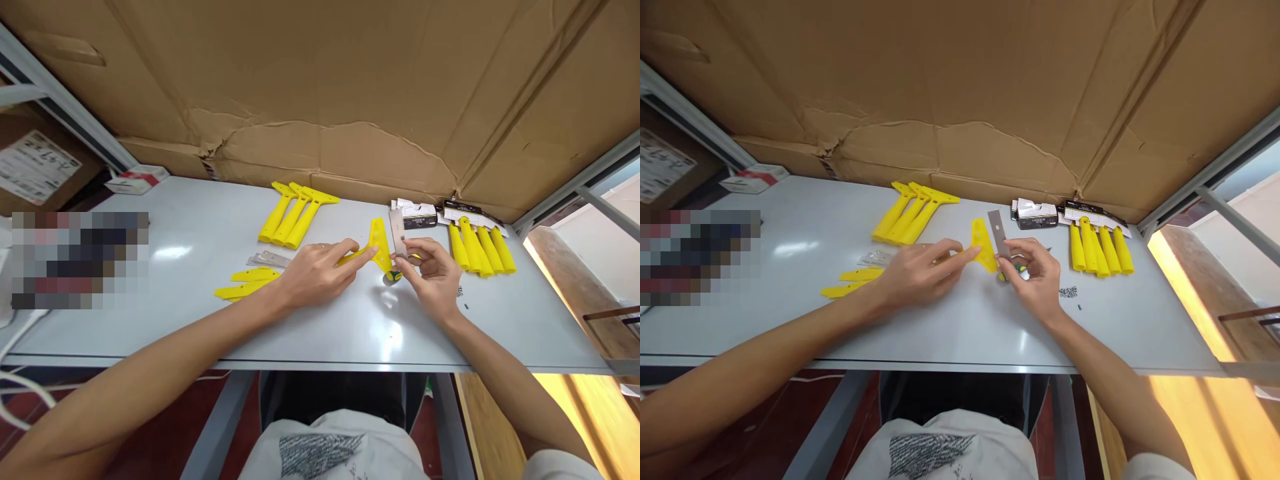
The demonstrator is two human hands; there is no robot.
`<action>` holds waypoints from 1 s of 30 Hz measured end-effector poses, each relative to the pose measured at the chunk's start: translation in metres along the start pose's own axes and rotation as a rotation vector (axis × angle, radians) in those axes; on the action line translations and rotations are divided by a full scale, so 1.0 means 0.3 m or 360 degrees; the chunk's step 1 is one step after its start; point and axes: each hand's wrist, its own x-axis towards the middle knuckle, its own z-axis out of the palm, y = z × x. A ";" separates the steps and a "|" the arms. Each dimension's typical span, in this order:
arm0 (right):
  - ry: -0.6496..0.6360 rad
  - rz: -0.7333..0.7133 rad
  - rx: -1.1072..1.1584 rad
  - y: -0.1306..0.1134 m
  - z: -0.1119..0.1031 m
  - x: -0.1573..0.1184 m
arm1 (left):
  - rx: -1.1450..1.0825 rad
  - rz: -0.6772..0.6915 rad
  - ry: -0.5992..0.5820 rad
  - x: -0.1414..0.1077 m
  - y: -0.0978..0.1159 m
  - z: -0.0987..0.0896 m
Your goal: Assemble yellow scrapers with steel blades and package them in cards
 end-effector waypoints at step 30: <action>0.0110 -0.0059 0.0181 -0.052 -0.067 0.056 | -0.0023 0.0038 0.0033 0.004 0.001 -0.006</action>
